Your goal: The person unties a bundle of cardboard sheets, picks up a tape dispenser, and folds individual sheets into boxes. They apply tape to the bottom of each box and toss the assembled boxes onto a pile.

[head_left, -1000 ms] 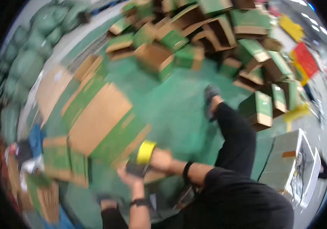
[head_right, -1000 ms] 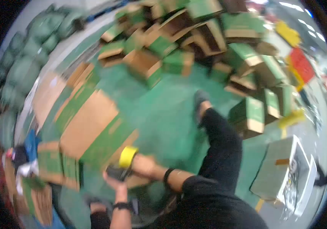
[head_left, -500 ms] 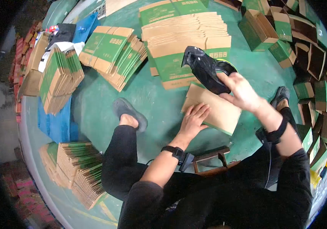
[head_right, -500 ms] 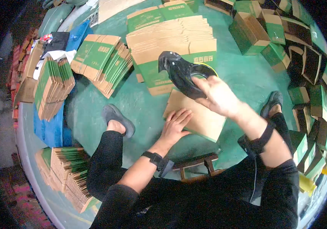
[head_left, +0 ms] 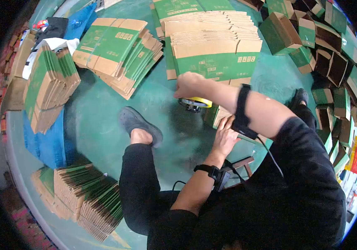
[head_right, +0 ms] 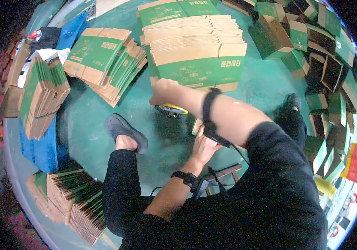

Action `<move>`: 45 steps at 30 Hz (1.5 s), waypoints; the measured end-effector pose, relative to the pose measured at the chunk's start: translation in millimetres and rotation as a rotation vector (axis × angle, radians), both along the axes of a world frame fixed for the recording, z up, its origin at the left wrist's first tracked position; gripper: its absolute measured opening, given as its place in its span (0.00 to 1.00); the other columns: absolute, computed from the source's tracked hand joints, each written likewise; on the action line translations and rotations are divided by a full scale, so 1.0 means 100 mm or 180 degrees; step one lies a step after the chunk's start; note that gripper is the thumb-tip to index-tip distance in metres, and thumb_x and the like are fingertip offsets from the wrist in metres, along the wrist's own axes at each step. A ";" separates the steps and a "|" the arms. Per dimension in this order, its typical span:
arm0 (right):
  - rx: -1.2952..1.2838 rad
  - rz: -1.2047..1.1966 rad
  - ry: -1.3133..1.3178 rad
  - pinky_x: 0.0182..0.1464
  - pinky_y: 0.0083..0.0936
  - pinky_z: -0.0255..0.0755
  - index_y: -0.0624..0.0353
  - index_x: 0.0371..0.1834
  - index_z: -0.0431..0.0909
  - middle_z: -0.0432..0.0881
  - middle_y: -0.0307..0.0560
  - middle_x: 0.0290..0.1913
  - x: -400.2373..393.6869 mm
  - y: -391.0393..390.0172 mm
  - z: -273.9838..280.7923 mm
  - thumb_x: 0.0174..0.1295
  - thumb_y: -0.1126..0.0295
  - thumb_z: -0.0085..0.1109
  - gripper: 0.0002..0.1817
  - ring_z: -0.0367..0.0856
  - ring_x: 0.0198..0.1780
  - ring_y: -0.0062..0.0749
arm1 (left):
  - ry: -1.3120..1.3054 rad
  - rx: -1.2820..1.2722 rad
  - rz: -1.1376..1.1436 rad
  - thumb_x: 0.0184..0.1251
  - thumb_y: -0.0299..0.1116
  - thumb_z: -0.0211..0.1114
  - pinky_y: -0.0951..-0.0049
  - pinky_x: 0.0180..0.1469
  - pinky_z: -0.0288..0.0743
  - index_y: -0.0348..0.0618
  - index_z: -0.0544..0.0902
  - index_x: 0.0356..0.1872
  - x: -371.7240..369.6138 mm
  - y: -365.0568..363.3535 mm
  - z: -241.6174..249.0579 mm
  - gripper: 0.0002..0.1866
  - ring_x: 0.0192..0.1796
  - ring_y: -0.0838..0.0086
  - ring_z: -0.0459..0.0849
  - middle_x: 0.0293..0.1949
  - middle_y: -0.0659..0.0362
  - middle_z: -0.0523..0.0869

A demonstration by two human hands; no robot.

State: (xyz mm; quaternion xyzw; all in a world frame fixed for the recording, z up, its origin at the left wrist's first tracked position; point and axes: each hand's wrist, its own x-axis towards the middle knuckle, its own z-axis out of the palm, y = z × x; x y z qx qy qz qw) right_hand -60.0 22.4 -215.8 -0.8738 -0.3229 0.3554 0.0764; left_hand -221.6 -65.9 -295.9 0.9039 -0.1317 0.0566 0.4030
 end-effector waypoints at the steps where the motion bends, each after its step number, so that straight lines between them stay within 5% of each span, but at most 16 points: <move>1: -0.0365 -0.0110 -0.0309 0.42 0.33 0.73 0.54 0.38 0.80 0.80 0.50 0.41 -0.04 0.05 -0.10 0.43 0.51 0.60 0.22 0.78 0.44 0.41 | -0.0084 -0.0070 -0.0055 0.32 0.32 0.71 0.64 0.62 0.54 0.46 0.80 0.41 0.00 0.02 -0.01 0.25 0.58 0.64 0.67 0.48 0.55 0.78; 5: -0.0646 0.0562 -0.0420 0.41 0.33 0.74 0.52 0.37 0.80 0.81 0.47 0.33 -0.02 -0.08 -0.03 0.43 0.47 0.57 0.23 0.80 0.39 0.35 | 0.0446 0.0467 -0.0360 0.33 0.33 0.71 0.65 0.62 0.54 0.43 0.78 0.41 0.02 0.04 0.03 0.25 0.59 0.67 0.67 0.48 0.58 0.78; 7: -0.1105 -0.0326 0.0228 0.39 0.27 0.73 0.53 0.36 0.80 0.82 0.44 0.30 -0.03 -0.24 0.74 0.47 0.50 0.54 0.21 0.81 0.35 0.31 | -0.0172 0.0320 -0.0166 0.33 0.34 0.71 0.65 0.62 0.55 0.41 0.74 0.49 0.03 0.03 0.03 0.33 0.62 0.69 0.65 0.54 0.59 0.73; 12: 0.1311 -0.0229 0.0240 0.43 0.25 0.71 0.55 0.45 0.76 0.81 0.43 0.36 -0.29 -2.40 0.78 0.52 0.62 0.56 0.17 0.79 0.38 0.29 | -0.0530 0.0281 -0.0077 0.27 0.37 0.72 0.64 0.59 0.59 0.43 0.77 0.45 -0.03 -0.02 -0.16 0.33 0.58 0.70 0.68 0.51 0.61 0.75; 15: 0.0552 -0.1128 0.0797 0.33 0.21 0.74 0.52 0.47 0.76 0.80 0.43 0.26 -0.76 -3.58 0.83 0.50 0.68 0.60 0.18 0.80 0.26 0.25 | -0.0878 0.0574 -0.0107 0.28 0.38 0.72 0.60 0.57 0.60 0.44 0.76 0.42 0.01 -0.02 0.02 0.30 0.53 0.66 0.70 0.43 0.59 0.75; 17: 0.1187 -0.1054 0.0545 0.31 0.22 0.73 0.51 0.46 0.76 0.80 0.42 0.23 -0.91 -4.01 0.64 0.49 0.68 0.61 0.18 0.80 0.24 0.27 | -0.0852 0.0779 -0.0131 0.29 0.37 0.72 0.58 0.56 0.62 0.45 0.76 0.39 -0.03 -0.05 0.02 0.27 0.46 0.61 0.70 0.35 0.58 0.71; 19: 0.1240 -0.1007 0.0539 0.31 0.22 0.73 0.49 0.45 0.75 0.79 0.44 0.25 -0.90 -4.09 0.61 0.49 0.67 0.61 0.18 0.80 0.25 0.30 | -0.0780 0.0533 -0.0149 0.35 0.40 0.71 0.57 0.45 0.64 0.46 0.76 0.37 0.05 -0.08 0.14 0.23 0.43 0.59 0.68 0.35 0.56 0.68; 22: 0.1700 -0.1013 0.0431 0.31 0.23 0.73 0.50 0.46 0.75 0.80 0.43 0.25 -1.00 -4.18 0.44 0.47 0.68 0.61 0.19 0.80 0.25 0.30 | -0.0766 0.1659 0.1268 0.57 0.50 0.55 0.50 0.45 0.63 0.35 0.64 0.56 0.69 -0.26 0.40 0.32 0.47 0.51 0.70 0.49 0.44 0.71; 24: 0.1457 -0.1404 0.0893 0.32 0.23 0.74 0.47 0.46 0.75 0.81 0.42 0.26 -1.10 -4.40 0.53 0.48 0.66 0.61 0.19 0.81 0.26 0.33 | 0.1414 0.1221 0.1884 0.61 0.53 0.48 0.51 0.44 0.67 0.35 0.66 0.51 0.93 -0.23 0.09 0.29 0.44 0.48 0.76 0.42 0.40 0.76; 29: 0.1076 -0.1461 0.0802 0.38 0.24 0.74 0.53 0.42 0.78 0.82 0.43 0.29 -1.16 -4.96 0.23 0.46 0.68 0.60 0.16 0.82 0.31 0.29 | 0.1450 0.1549 0.1750 0.63 0.54 0.43 0.53 0.40 0.69 0.37 0.68 0.32 1.01 -0.32 0.22 0.25 0.36 0.47 0.79 0.29 0.40 0.79; 31: 0.1730 -0.1399 0.0436 0.40 0.26 0.73 0.54 0.42 0.78 0.82 0.45 0.33 -1.03 -4.65 -0.20 0.49 0.61 0.59 0.17 0.81 0.35 0.32 | 0.1391 0.1559 0.1731 0.63 0.54 0.42 0.53 0.40 0.69 0.37 0.68 0.34 0.98 -0.32 0.22 0.25 0.36 0.47 0.79 0.28 0.40 0.79; 34: 0.0986 -0.1934 0.1132 0.42 0.31 0.72 0.53 0.37 0.81 0.81 0.47 0.37 -0.82 -4.10 -0.35 0.47 0.34 0.49 0.33 0.79 0.40 0.39 | 0.1326 0.1477 0.1758 0.63 0.54 0.45 0.53 0.41 0.69 0.37 0.71 0.34 1.00 -0.22 0.16 0.25 0.36 0.47 0.78 0.28 0.41 0.80; 36: 0.0365 -0.1894 0.0853 0.43 0.35 0.71 0.59 0.34 0.81 0.80 0.54 0.36 -0.89 -3.89 -0.48 0.40 0.23 0.37 0.47 0.78 0.42 0.44 | 0.1439 0.1115 0.1732 0.62 0.50 0.48 0.58 0.48 0.69 0.37 0.75 0.43 0.99 -0.26 0.28 0.24 0.44 0.49 0.76 0.41 0.42 0.78; 38: 0.0400 -0.2351 0.0787 0.45 0.34 0.71 0.65 0.34 0.80 0.80 0.56 0.37 -0.96 -3.82 -0.48 0.40 0.23 0.38 0.49 0.78 0.43 0.44 | 0.1904 0.0537 0.1362 0.63 0.49 0.49 0.63 0.59 0.60 0.33 0.71 0.51 1.09 0.08 -0.16 0.27 0.58 0.55 0.68 0.53 0.43 0.72; 41: 0.0667 -0.2398 0.0587 0.43 0.37 0.71 0.64 0.33 0.79 0.80 0.55 0.35 -1.02 -3.84 -0.38 0.42 0.29 0.48 0.42 0.78 0.41 0.46 | 0.1795 0.0572 0.1203 0.59 0.55 0.51 0.65 0.62 0.55 0.24 0.62 0.56 1.21 0.00 0.14 0.39 0.61 0.53 0.64 0.56 0.36 0.66; 45: 0.1484 -0.3415 0.0316 0.41 0.33 0.71 0.63 0.32 0.80 0.81 0.53 0.32 -1.07 -4.40 -0.10 0.43 0.36 0.56 0.35 0.79 0.38 0.40 | 0.0497 0.0596 0.0187 0.59 0.47 0.56 0.62 0.59 0.60 0.31 0.68 0.54 1.87 -1.14 1.58 0.30 0.58 0.53 0.68 0.53 0.43 0.72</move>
